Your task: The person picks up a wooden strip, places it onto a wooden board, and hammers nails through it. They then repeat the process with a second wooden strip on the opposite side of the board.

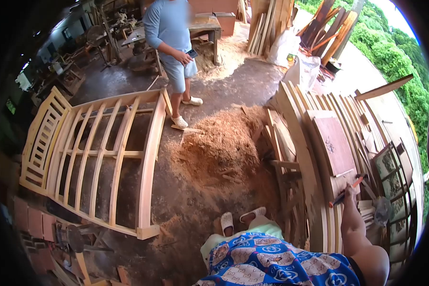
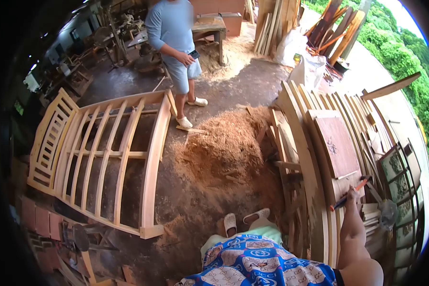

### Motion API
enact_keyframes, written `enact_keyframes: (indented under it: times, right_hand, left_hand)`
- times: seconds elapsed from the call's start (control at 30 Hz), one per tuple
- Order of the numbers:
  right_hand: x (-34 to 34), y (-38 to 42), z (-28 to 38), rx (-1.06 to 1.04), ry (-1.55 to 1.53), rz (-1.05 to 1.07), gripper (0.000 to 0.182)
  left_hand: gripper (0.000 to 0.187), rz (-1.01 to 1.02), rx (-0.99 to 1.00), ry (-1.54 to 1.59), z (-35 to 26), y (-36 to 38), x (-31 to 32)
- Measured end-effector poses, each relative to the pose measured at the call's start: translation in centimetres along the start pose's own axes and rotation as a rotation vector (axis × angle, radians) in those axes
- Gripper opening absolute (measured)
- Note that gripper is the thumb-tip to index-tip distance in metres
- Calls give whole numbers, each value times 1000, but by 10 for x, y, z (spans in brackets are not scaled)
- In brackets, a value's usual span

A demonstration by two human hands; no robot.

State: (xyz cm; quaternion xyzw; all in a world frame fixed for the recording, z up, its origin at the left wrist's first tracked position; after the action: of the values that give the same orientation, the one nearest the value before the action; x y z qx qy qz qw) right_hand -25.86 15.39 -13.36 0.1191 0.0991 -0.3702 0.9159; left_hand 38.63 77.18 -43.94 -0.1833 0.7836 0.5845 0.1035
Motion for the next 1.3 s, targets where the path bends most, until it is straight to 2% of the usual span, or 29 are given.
enact_keyframes:
  times: [0.27, 0.37, 0.47, 0.53, 0.97, 1.2, 1.27, 1.3]
  right_hand:
    - [-11, 1, -5, -3, 141, -113, 21]
    - [-10, 9, 3, 28, 175, -141, 21]
    - [-12, 55, 29, 73, 169, -126, 22]
    - [-7, 56, 31, 56, 66, -84, 21]
    - [-10, 73, 39, 24, -79, -47, 17]
    - [-8, 84, 37, 11, -127, 11, 20]
    - [-8, 96, 48, -3, -95, 13, 26]
    - [-8, 100, 51, -7, -97, 24, 32]
  left_hand:
    - [50, 64, 10, -93, 34, 16, 30]
    - [50, 78, 15, -103, 29, 13, 20]
    - [50, 85, 25, -111, 26, 12, 17]
    - [50, 85, 28, -113, 24, 11, 14]
    - [50, 90, 27, -220, 6, 17, 7]
    - [49, 130, 70, -471, -29, 7, 4]
    - [49, 144, 168, -696, -57, -26, 5]
    - [49, 142, 294, -922, -84, -58, 2]
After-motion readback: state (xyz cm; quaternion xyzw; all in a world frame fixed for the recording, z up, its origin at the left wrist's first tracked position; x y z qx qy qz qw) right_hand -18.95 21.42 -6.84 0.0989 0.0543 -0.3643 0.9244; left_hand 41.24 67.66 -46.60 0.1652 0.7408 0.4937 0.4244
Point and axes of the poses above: each hand's wrist, its own y-axis away from the middle knuckle, its own x-axis out of the palm, z = x × y, the point moved 6 cm from there along -y, towards the middle knuckle, and after that the axes turned 8 degrees about -z, right-handed, at the moved point
